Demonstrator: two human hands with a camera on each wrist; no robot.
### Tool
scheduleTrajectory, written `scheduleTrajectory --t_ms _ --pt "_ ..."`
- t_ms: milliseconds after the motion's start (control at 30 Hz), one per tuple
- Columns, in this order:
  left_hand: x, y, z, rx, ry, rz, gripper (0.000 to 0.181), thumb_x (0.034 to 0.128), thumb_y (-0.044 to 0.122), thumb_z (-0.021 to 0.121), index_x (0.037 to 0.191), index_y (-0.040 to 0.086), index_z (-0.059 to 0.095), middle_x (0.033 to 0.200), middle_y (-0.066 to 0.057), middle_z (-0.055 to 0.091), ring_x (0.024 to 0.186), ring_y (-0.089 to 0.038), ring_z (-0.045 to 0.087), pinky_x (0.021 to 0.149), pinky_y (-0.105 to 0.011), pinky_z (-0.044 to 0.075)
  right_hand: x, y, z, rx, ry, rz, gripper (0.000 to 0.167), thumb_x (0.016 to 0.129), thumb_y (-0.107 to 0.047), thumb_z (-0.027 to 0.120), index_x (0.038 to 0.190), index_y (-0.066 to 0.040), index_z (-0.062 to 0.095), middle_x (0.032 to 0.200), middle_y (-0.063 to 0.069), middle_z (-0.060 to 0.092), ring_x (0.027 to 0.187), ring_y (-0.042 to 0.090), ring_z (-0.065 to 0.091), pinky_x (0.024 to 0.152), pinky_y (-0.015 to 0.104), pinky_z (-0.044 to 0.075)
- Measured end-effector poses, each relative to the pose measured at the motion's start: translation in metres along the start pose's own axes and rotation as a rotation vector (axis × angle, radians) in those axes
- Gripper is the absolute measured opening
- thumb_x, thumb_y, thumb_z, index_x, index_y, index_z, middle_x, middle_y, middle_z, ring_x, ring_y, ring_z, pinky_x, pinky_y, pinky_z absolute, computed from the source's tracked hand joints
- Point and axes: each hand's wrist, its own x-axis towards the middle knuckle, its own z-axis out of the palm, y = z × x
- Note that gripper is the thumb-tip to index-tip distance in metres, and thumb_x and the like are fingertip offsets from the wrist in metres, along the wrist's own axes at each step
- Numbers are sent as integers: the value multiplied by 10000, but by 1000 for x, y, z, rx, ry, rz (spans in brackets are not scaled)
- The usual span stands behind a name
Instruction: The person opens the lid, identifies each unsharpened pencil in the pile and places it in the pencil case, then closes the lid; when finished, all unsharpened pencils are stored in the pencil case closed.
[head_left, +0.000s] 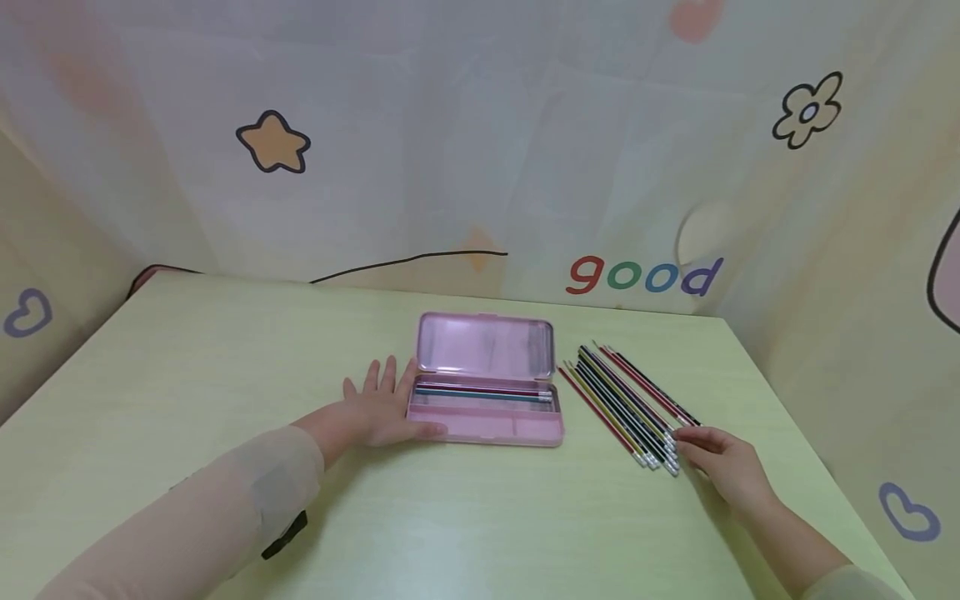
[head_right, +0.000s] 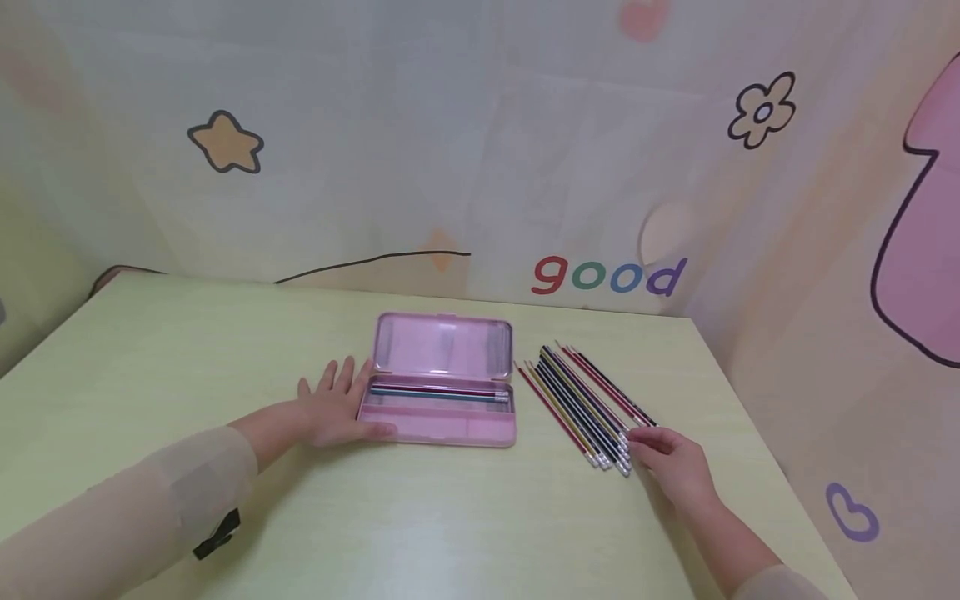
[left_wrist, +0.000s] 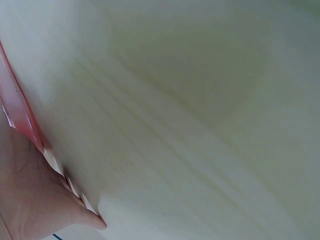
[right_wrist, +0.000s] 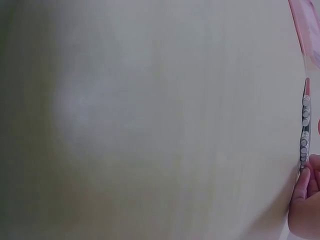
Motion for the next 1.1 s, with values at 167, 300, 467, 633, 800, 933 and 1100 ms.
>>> scheduleTrajectory --t_ms 167,300,467,633,800,933,1100 --pt "6 -3 3 17 -6 -9 1173 690 882 324 1486 147 -125 1532 -194 -104 1377 -403 -122 1005 -679 -28 0 0 0 -13 8 -11 425 875 -157 665 1186 109 550 951 -85 668 824 -94 552 736 122 470" --pt "14 -7 8 17 7 -6 1214 634 925 293 1482 172 -140 1534 -178 -112 1379 -390 -130 1001 -685 -26 0 1 0 -37 12 -21 414 884 -123 646 1197 123 534 969 -49 670 818 -103 551 736 116 468" --pt "16 -7 10 10 20 -2 1221 630 923 310 1487 169 -123 1535 -187 -95 1379 -395 -123 997 -692 -16 1 1 1 -109 31 -13 393 894 -122 629 1198 111 542 1026 52 665 807 -104 520 713 123 470" --pt "12 -5 7 7 6 -5 1194 660 898 338 1483 177 -140 1534 -180 -109 1376 -391 -139 1003 -684 -19 1 -2 3 -209 54 -20 357 894 -132 628 1157 103 574 1015 113 666 774 -58 516 665 161 479" --pt "7 0 2 15 4 12 1170 697 872 340 1485 146 -130 1533 -200 -89 1377 -408 -114 1004 -684 -12 1 -5 2 -254 65 -23 353 886 -131 640 1131 113 575 978 129 671 741 -19 535 637 170 486" --pt "4 0 2 10 2 7 1188 681 888 323 1489 136 -115 1534 -201 -83 1379 -407 -107 1003 -682 -26 2 -6 4 -275 64 -33 344 876 -116 652 1114 118 570 953 130 663 723 20 536 613 177 482" --pt "5 -4 4 -3 9 -8 1208 657 906 315 1494 139 -99 1537 -199 -73 1380 -403 -112 995 -687 -45 4 -8 6 -282 50 -52 320 874 -81 643 1106 123 562 960 140 657 720 14 539 611 188 485"
